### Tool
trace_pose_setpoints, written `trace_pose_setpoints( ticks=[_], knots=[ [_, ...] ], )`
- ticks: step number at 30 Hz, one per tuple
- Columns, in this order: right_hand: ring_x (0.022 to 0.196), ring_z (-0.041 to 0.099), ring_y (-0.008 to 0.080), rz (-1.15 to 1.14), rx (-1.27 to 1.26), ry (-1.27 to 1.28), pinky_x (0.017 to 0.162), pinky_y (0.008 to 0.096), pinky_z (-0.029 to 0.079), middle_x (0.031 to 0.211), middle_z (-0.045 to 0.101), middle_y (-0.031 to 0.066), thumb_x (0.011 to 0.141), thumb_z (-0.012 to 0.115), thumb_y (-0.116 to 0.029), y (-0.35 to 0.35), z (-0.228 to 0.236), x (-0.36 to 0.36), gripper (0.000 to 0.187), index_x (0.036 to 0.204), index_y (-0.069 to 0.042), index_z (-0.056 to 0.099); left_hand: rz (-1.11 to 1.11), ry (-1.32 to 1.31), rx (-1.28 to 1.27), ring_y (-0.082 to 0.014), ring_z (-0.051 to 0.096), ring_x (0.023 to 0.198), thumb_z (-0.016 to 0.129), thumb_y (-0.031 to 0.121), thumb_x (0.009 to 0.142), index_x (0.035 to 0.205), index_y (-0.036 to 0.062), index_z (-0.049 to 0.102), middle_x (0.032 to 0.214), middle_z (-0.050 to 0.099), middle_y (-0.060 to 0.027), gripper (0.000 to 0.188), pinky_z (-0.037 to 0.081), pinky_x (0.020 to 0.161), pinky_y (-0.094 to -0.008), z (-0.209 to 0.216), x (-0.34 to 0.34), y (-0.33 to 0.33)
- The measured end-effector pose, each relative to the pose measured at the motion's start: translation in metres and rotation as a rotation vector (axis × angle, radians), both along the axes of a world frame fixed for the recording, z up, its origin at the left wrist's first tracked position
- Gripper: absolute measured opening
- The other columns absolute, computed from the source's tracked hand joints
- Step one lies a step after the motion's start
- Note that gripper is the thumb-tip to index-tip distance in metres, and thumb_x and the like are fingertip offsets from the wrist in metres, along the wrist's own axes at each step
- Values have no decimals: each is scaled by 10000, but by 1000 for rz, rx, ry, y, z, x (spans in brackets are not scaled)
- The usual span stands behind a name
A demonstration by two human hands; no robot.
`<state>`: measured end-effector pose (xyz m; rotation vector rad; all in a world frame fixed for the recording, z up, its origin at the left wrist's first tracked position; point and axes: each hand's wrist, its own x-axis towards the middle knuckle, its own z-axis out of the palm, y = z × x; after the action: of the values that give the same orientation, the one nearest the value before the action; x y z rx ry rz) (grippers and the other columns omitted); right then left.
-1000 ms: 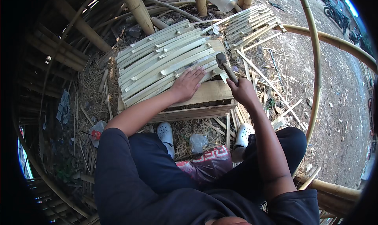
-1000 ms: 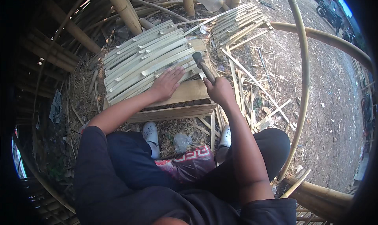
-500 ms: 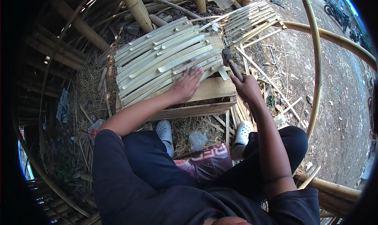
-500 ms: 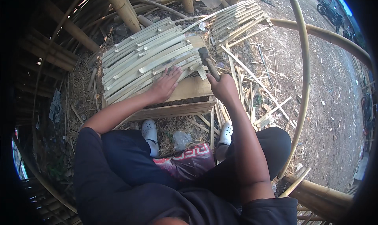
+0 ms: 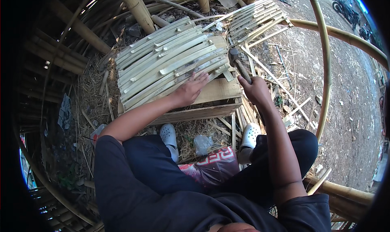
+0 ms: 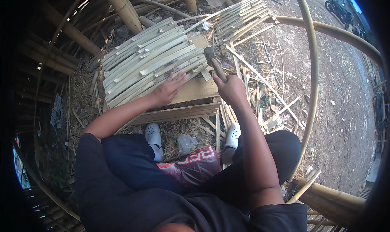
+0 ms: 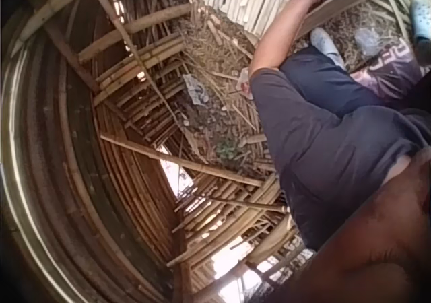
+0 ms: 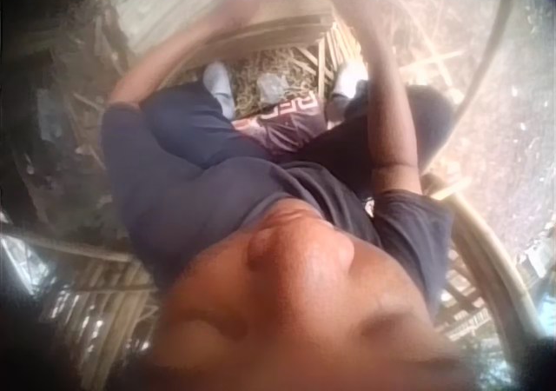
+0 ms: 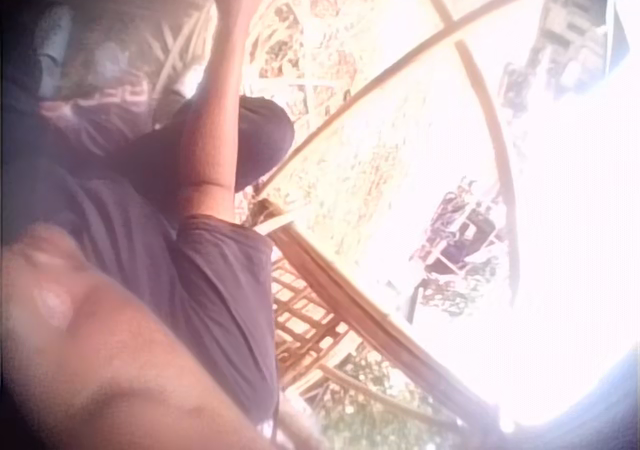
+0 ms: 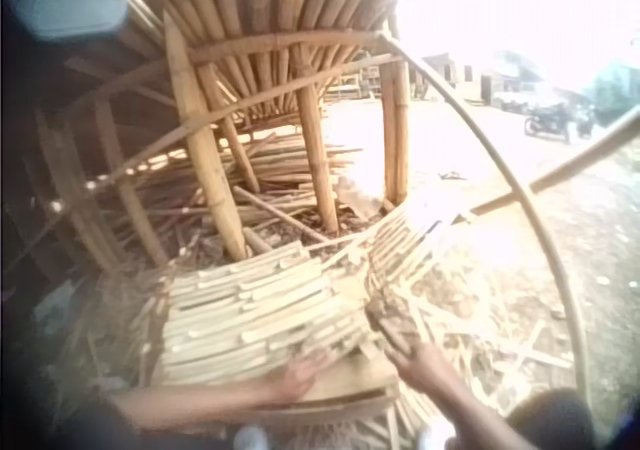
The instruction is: The person assembles a bamboo lattice structure by hammering nails through thin bamboo slats onto a wooden crate support, handling individual slats and nails by hand while using a hammer.
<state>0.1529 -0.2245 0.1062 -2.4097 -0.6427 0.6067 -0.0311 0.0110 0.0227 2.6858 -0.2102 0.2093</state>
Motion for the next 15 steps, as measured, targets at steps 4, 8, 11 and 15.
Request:
trace_pose_setpoints(
  ticks=[4, 8, 11, 15],
  knots=[
    [794, 695, 424, 21, 8, 39, 744, 490, 513, 800, 678, 296, 916, 634, -542, -1, -4, 2, 643, 868, 97, 680, -38, -34, -40, -384, 307, 1477, 460, 3, 978, 1529, -3, 328, 1557, 364, -249, 566, 201, 1231, -528, 2, -2, -13],
    [797, 693, 432, -4, 30, 28, 741, 492, 512, 805, 676, 301, 918, 636, -533, -2, -7, 2, 639, 872, 103, 677, -33, -55, -140, -405, 457, 1370, 513, -28, 937, 1467, -25, 429, 1494, 441, -260, 537, 351, 1167, -462, 12, -3, -20],
    [794, 693, 434, -4, 25, 41, 737, 492, 513, 801, 675, 302, 919, 637, -529, -2, -4, 0, 637, 869, 105, 675, -36, -78, -143, -411, 515, 1311, 545, -32, 915, 1425, -28, 489, 1452, 483, -262, 513, 415, 1116, -431, 14, -7, -18],
    [780, 691, 431, -16, 26, 41, 728, 488, 514, 793, 672, 304, 918, 640, -525, -3, -2, -1, 636, 864, 108, 672, -28, -85, -103, -422, 532, 1286, 567, -28, 902, 1410, 6, 522, 1423, 506, -264, 511, 443, 1087, -419, 13, -8, -14]
  ],
)
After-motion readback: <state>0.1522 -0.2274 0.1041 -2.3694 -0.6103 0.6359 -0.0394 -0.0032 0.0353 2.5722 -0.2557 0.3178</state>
